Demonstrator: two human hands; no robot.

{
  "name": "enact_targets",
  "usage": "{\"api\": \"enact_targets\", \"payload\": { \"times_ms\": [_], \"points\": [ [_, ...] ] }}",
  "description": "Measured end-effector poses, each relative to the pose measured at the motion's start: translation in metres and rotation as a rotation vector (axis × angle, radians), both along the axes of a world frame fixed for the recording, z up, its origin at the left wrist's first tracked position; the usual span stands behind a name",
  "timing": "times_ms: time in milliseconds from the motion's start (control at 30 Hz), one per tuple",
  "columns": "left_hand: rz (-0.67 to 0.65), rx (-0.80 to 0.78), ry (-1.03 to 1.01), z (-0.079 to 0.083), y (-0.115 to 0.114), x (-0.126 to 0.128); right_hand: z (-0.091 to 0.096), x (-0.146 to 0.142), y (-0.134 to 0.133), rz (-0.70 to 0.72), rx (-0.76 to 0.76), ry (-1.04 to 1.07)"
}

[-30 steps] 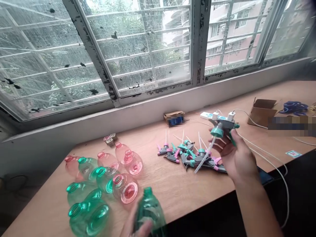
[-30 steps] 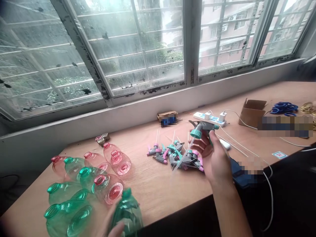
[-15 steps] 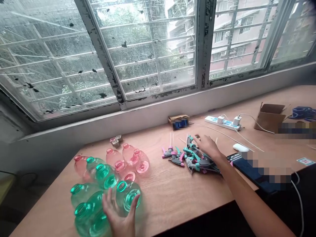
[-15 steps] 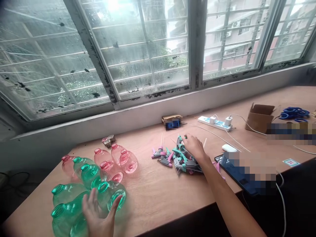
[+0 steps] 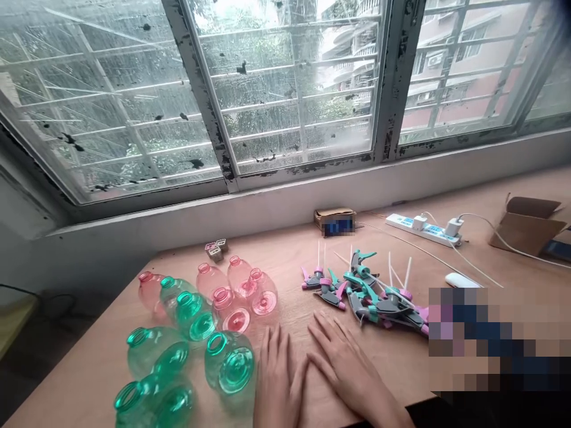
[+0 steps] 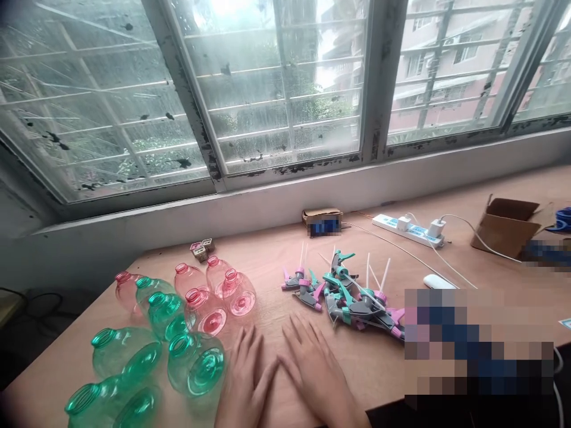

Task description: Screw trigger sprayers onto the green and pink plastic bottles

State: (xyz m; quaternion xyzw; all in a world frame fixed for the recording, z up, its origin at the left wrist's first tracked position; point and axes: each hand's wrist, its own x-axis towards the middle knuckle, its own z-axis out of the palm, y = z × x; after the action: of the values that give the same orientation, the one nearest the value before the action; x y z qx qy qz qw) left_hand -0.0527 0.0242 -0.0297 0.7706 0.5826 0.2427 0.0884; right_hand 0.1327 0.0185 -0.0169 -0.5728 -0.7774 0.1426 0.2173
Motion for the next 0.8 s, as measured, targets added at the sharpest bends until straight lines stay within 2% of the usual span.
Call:
{"api": "enact_targets", "payload": {
  "times_ms": [100,167,267,467,633,800],
  "points": [
    [0.014,-0.104,0.202,0.003,0.001,0.007,-0.007,0.001,0.003,-0.012,-0.033,-0.029],
    [0.022,-0.137,0.260,0.008,0.000,0.011,-0.007,0.003,0.003,-0.011,-0.031,-0.034],
    [0.018,-0.148,0.271,0.010,-0.003,0.013,-0.007,0.004,0.002,-0.001,-0.024,-0.040],
    [0.024,-0.098,0.255,-0.002,-0.002,0.009,-0.016,0.005,0.004,0.007,-0.011,-0.025],
    [0.027,-0.118,0.271,0.001,-0.003,0.010,-0.019,0.006,0.003,0.006,0.011,-0.025],
    [0.024,-0.066,0.264,-0.003,-0.003,0.010,-0.020,0.006,0.003,-0.004,0.025,-0.015]
  ]
}}
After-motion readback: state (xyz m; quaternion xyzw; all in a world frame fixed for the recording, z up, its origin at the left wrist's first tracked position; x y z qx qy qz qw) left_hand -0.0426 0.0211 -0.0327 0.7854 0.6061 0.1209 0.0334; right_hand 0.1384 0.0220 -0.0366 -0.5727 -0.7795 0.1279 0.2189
